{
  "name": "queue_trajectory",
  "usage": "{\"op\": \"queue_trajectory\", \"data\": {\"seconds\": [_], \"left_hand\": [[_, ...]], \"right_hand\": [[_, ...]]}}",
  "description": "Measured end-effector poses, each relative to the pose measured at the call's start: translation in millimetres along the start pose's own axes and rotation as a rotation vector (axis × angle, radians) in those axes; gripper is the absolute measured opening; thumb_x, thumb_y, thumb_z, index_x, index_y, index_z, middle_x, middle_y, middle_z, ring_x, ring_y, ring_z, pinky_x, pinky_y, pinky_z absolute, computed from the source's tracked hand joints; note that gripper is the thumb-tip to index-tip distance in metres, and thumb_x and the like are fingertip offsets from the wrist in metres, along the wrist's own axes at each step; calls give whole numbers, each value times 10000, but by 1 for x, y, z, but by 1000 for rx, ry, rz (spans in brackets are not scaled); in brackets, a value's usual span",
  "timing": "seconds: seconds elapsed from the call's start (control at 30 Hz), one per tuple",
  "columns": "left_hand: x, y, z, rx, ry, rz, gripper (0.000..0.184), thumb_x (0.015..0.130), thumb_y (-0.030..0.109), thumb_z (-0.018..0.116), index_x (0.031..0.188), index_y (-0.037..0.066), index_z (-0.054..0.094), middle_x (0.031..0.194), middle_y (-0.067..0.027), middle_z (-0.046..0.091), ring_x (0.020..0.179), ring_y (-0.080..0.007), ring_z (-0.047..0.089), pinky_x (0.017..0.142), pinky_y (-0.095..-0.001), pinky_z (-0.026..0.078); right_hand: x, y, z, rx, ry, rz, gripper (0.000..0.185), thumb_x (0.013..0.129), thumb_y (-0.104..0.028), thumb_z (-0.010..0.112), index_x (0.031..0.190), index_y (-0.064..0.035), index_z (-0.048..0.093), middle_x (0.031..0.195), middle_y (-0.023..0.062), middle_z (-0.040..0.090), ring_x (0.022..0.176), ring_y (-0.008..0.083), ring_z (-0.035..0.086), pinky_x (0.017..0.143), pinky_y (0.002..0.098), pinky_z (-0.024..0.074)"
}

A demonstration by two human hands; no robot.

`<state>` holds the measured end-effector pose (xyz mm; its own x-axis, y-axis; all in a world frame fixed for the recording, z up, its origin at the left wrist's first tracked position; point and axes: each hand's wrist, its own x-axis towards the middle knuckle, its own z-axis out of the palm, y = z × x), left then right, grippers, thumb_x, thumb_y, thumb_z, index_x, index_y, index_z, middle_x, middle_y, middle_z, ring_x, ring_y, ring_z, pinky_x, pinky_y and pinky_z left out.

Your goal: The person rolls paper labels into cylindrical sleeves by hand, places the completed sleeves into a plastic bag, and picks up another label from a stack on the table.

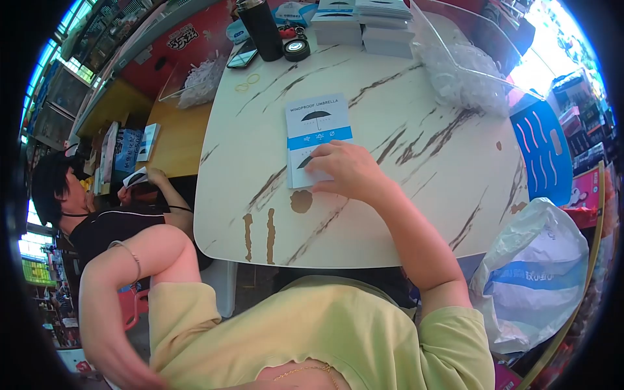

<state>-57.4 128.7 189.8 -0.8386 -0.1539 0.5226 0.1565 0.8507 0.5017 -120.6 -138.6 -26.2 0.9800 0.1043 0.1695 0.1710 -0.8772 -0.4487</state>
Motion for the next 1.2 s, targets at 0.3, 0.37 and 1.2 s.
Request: {"op": "queue_trajectory", "data": {"seconds": [0.3, 0.37, 1.2], "left_hand": [[-99, -120, 22, -353, 1327, -229, 265, 807, 306, 617, 751, 56, 550, 720, -57, 581, 681, -146, 576, 591, -299, 450], [-118, -150, 31, -165, 1304, -594, 175, 850, 205, 560, 815, 33, 561, 727, -44, 580, 708, -110, 566, 652, -252, 447], [-149, -182, 63, -200, 1470, -892, 283, 857, 285, 555, 946, 17, 580, 770, 5, 584, 704, -23, 522, 566, -168, 394]], "right_hand": [[-1, -5, -2, -71, 141, 68, 121, 774, -111, 587, 887, -73, 608, 786, 105, 617, 697, 251, 592, 601, 324, 465], [0, -3, -4, -37, 369, 107, 89, 795, -103, 554, 875, -72, 578, 744, 94, 598, 641, 258, 576, 556, 328, 456], [-5, 29, -49, 489, 878, 345, 174, 849, -68, 504, 1008, -71, 577, 711, 28, 594, 614, 98, 540, 544, 240, 416]]}}
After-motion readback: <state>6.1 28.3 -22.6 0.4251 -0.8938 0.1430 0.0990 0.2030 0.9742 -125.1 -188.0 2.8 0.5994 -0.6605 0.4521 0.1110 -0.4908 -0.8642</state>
